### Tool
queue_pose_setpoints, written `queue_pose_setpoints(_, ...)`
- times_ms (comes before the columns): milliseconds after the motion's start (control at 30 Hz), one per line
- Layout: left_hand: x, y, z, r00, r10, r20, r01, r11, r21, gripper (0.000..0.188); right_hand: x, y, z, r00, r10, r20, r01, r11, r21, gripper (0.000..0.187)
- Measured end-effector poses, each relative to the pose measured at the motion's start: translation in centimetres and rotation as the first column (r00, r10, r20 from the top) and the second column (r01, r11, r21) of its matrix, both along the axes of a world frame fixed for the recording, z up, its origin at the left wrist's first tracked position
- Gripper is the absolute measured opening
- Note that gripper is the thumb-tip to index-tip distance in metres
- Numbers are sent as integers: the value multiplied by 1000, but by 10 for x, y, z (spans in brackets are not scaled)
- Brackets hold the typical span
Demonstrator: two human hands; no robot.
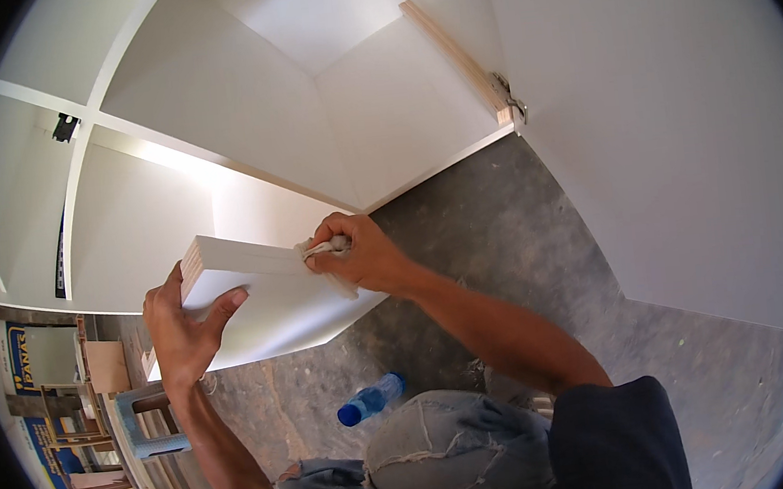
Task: The person wipes the edges and surfaces of white cabinet panels with a cloth and applies a substance using a brush.
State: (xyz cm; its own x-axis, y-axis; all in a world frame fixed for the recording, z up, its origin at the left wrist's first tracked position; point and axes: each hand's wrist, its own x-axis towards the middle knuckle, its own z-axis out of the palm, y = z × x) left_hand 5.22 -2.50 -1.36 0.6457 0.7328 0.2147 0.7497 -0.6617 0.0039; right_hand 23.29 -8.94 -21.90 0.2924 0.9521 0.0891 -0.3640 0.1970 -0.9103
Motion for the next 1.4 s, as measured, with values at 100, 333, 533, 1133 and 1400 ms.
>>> queue_pose_setpoints(100,0,0,0,1000,-7,12,7,1000,0,87,6,-4,0,995,95,-39,-98,992,-76,22)
queue_pose_setpoints(333,5,-2,3,1000,12,2,-12,999,-31,88,8,-3,-1,992,124,-28,-127,982,-141,20)
queue_pose_setpoints(533,2,0,-1,1000,6,16,-6,1000,-2,90,8,0,-1,995,96,-22,-96,995,-26,21)
queue_pose_setpoints(1133,5,-2,3,1000,6,-9,-6,1000,3,89,1,5,-5,992,99,-81,-99,995,14,18)
queue_pose_setpoints(1400,-2,0,-1,1000,15,-7,-15,1000,12,89,1,3,3,985,121,-124,-119,993,21,16)
